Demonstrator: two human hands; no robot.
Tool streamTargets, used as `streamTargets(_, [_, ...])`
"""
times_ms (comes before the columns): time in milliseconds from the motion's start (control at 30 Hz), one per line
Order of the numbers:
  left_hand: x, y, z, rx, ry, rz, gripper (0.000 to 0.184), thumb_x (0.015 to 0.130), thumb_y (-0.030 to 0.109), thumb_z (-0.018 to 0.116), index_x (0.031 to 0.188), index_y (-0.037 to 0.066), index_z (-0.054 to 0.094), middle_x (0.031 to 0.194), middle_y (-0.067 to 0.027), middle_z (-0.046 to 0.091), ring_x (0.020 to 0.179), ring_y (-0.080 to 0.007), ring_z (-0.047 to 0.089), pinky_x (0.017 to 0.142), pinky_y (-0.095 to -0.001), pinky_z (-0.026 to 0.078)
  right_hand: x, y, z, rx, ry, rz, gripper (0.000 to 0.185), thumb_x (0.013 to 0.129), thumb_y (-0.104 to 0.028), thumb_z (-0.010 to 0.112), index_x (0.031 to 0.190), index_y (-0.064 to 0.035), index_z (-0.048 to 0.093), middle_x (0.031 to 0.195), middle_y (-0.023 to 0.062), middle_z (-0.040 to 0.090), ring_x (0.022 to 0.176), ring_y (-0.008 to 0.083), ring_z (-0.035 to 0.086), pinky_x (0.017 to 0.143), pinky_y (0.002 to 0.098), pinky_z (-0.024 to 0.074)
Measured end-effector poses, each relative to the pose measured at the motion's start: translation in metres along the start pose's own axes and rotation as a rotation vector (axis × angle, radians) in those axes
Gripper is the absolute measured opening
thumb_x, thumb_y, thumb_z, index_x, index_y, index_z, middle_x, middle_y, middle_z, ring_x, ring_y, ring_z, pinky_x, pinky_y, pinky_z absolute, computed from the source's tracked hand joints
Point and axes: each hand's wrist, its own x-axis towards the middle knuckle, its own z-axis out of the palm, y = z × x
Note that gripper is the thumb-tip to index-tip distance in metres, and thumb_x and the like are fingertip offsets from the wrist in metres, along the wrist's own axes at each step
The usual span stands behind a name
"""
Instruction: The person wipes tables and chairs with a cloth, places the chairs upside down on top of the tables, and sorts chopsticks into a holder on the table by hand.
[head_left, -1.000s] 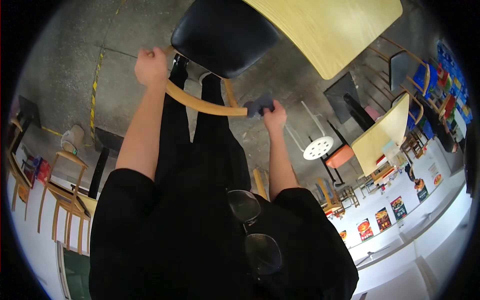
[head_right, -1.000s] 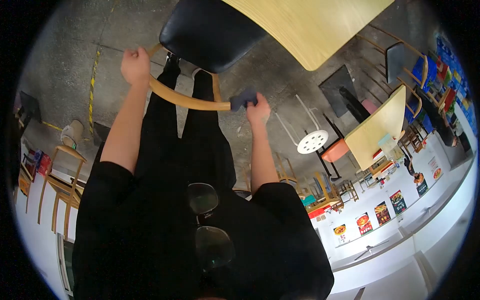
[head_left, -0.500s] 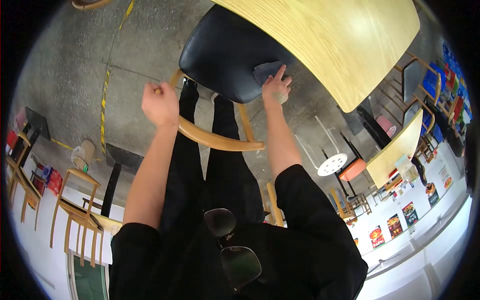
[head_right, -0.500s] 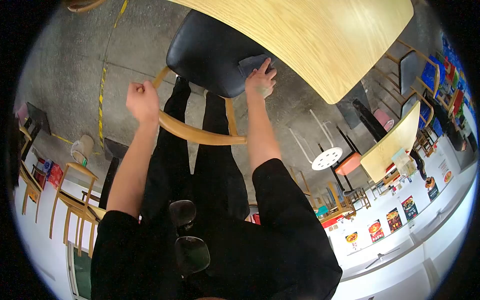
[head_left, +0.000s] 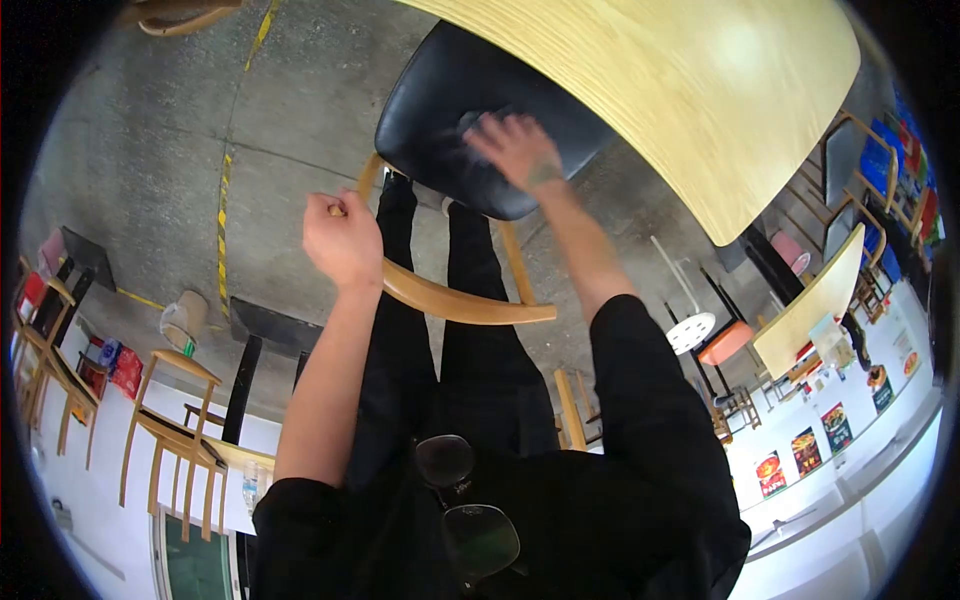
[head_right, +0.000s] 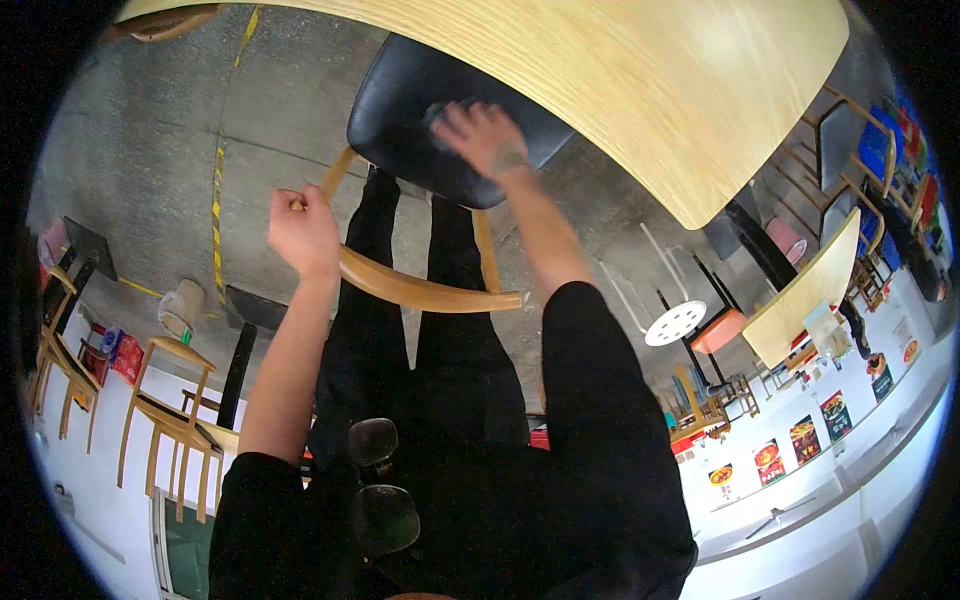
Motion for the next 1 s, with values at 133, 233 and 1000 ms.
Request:
streamTargets(133, [-0.002, -0.002, 0.003, 0.015, 0.006, -0.023, 0.023, 0.086, 0.018, 0.067, 0.074, 0.002, 0.056, 0.078, -0.0198, 0.063, 0.074, -0.042, 0.062, 0.068, -0.0517, 0.047, 0.01, 0.067, 0.049, -0.024, 0.35, 0.859, 0.047, 0.094, -0.023, 0.058, 0.14, -0.0145, 0.055, 0.135, 0.014, 0.06, 0.115, 0.0371, 0.061, 0.099, 0.0463, 0.0488])
streamTargets(233, [-0.002, -0.006, 0.004, 0.004, 0.002, 0.02, 0.022, 0.086, 0.017, 0.066, 0.074, 0.003, 0.055, 0.079, -0.0188, 0.062, 0.075, -0.0414, 0.06, 0.066, -0.0524, 0.046, 0.044, 0.076, 0.054, 0.346, 0.309, 1.281, 0.043, 0.092, -0.026, 0.061, 0.13, -0.0083, 0.062, 0.124, 0.0188, 0.065, 0.108, 0.0389, 0.063, 0.096, 0.045, 0.0496])
streamTargets(1000, [-0.004, 0.0, -0.003, -0.053, -0.061, 0.025, 0.018, 0.091, 0.015, 0.062, 0.081, 0.003, 0.052, 0.084, -0.0168, 0.056, 0.079, -0.0422, 0.057, 0.069, -0.0523, 0.045, 0.121, -0.087, -0.003, 0.338, 0.223, 0.425, 0.053, 0.086, -0.012, 0.06, 0.137, -0.0245, 0.059, 0.15, 0.0096, 0.048, 0.14, 0.0379, 0.042, 0.108, 0.0463, 0.0478])
